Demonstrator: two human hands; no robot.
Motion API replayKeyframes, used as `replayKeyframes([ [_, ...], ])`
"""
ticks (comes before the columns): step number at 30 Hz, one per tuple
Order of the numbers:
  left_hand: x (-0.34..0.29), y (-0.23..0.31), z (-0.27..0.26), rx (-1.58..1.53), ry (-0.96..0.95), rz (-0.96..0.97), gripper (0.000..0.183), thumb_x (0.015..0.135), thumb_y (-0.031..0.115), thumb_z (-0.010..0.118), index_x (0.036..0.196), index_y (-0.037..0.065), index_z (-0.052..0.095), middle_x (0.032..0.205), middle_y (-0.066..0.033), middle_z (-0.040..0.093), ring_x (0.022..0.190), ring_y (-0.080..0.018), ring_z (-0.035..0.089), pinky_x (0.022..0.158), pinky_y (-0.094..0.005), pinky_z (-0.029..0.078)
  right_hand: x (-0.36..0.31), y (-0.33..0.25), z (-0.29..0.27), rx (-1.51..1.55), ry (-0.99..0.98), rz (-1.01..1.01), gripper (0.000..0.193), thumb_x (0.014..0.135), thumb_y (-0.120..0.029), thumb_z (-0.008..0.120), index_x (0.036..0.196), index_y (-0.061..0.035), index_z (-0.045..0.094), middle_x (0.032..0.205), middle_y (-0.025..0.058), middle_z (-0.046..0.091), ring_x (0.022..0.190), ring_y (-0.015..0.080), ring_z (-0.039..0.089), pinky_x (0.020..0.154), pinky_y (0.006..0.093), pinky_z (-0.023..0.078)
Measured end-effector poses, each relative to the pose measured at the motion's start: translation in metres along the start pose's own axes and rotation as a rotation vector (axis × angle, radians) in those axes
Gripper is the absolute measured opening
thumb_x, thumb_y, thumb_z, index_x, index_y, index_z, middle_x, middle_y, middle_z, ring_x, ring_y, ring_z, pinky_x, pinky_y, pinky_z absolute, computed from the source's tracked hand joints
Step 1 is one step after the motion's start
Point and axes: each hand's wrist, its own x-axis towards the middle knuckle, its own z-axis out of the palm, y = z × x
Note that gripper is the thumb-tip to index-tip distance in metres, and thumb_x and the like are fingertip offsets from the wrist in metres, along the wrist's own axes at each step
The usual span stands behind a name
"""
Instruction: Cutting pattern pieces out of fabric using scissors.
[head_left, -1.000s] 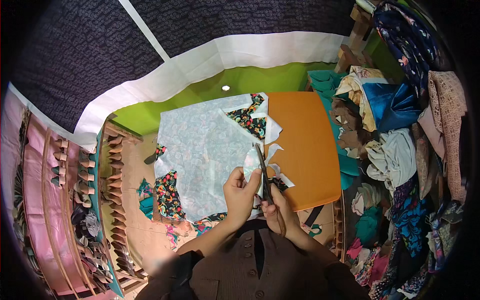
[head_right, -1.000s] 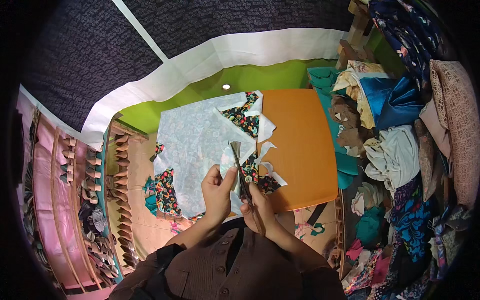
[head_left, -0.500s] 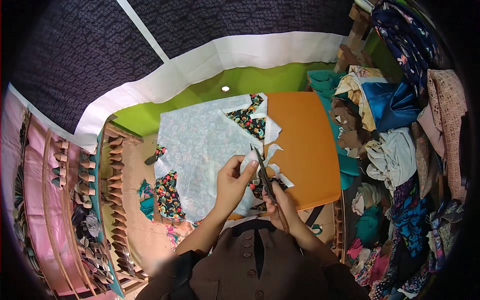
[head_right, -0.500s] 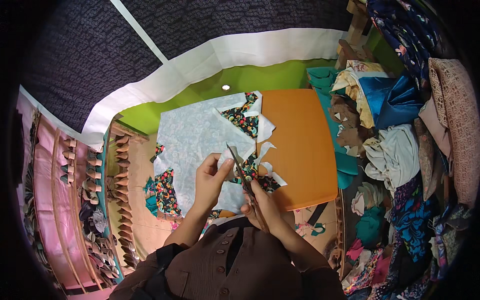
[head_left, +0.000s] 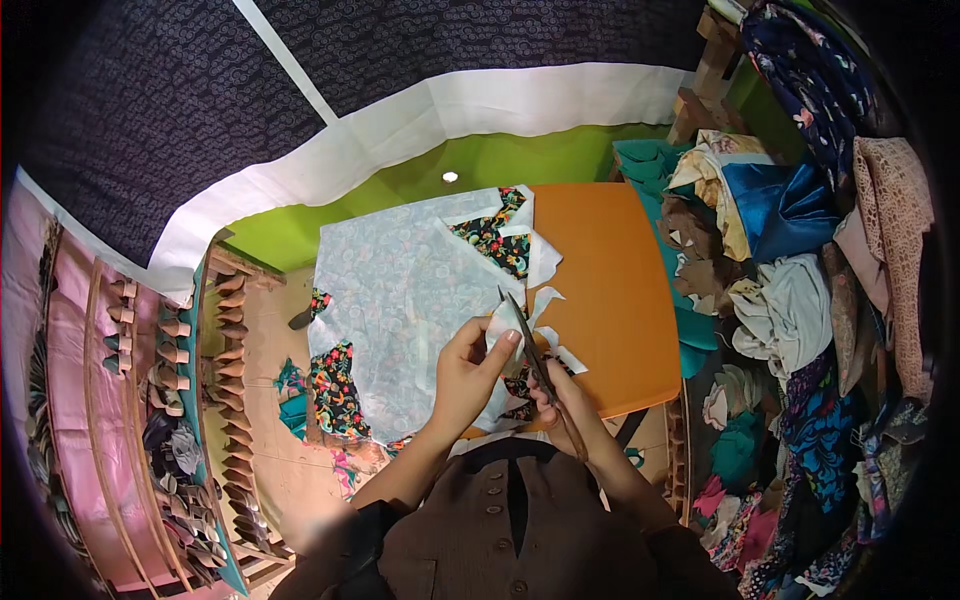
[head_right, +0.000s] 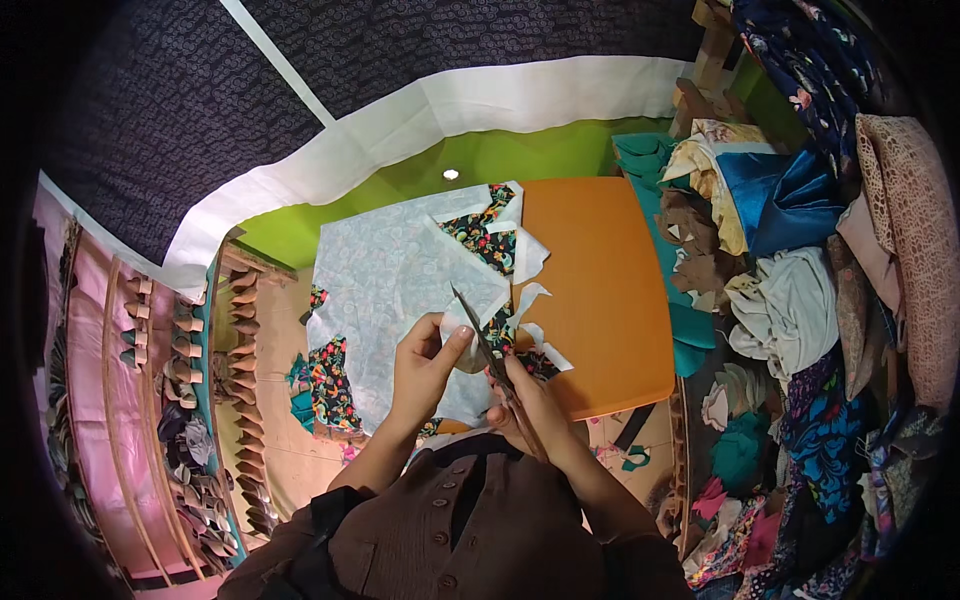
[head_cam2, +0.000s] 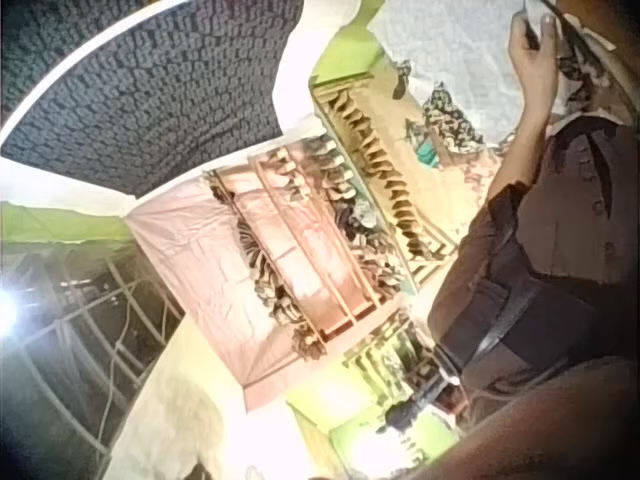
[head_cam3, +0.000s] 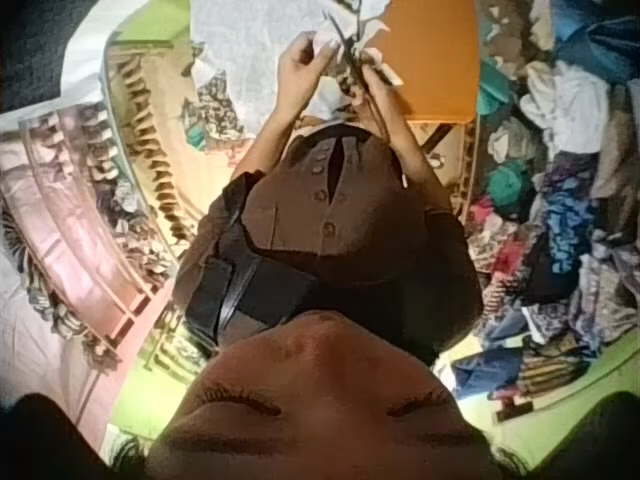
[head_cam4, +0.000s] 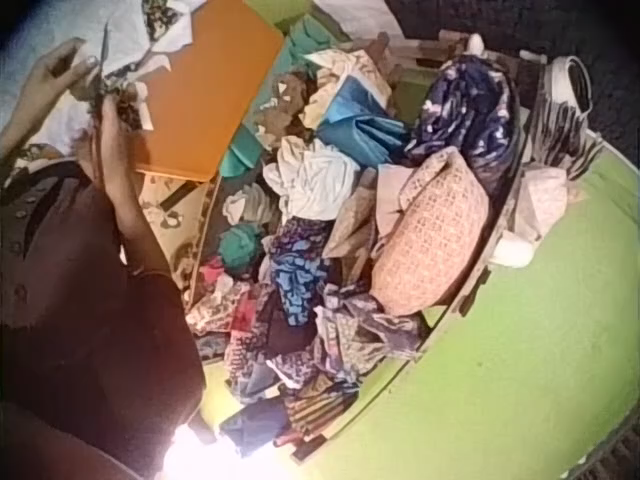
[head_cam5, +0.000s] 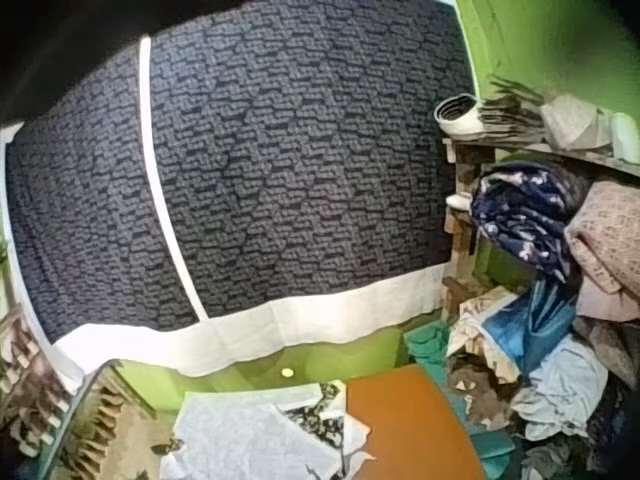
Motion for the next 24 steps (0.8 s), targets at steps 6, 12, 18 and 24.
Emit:
replayKeyframes([
  [6, -0.005, 0.002, 0.009, -0.121, 0.056, 0.048, 0.012, 0.080, 0.007, 0.055, 0.091, 0.001, 0.053, 0.076, 0.0004, 0.053, 0.065, -0.0012, 0.043, 0.056, -0.0169, 0.034, -0.002, 0.005, 0.003, 0.028, 0.014, 0.022, 0.072, 0.072, -0.059, 0.051, 0.104, 0.0040, 0.040, 0.076, 0.0091, 0.049, 0.067, 0.0159, 0.048, 0.060, 0.0261, 0.041],
  [12, -0.007, 0.002, 0.004, 0.028, 0.076, 0.031, 0.014, 0.080, 0.010, 0.057, 0.073, 0.004, 0.046, 0.061, 0.0048, 0.044, 0.055, -0.0001, 0.036, 0.046, -0.0169, 0.028, -0.002, 0.004, 0.002, 0.049, -0.023, 0.046, 0.066, 0.073, -0.053, 0.055, 0.103, 0.0041, 0.040, 0.074, 0.0061, 0.048, 0.068, 0.0125, 0.045, 0.060, 0.0240, 0.039],
  [18, -0.009, 0.007, 0.010, 0.049, 0.118, 0.038, 0.017, 0.081, 0.013, 0.057, 0.071, 0.004, 0.046, 0.056, 0.0050, 0.039, 0.050, -0.0002, 0.033, 0.043, -0.0180, 0.026, -0.002, 0.002, 0.004, 0.184, -0.016, 0.056, 0.060, 0.074, -0.046, 0.059, 0.103, 0.0021, 0.041, 0.073, 0.0035, 0.046, 0.067, 0.0111, 0.043, 0.059, 0.0224, 0.038],
  [24, -0.012, 0.014, 0.017, -0.020, 0.165, 0.021, 0.017, 0.081, 0.013, 0.056, 0.071, 0.003, 0.046, 0.056, 0.0049, 0.040, 0.050, 0.0000, 0.033, 0.042, -0.0178, 0.027, -0.002, -0.003, 0.009, 0.350, 0.005, 0.156, 0.046, 0.078, -0.038, 0.058, 0.101, -0.0012, 0.043, 0.071, -0.0005, 0.042, 0.064, 0.0075, 0.040, 0.057, 0.0187, 0.035],
])
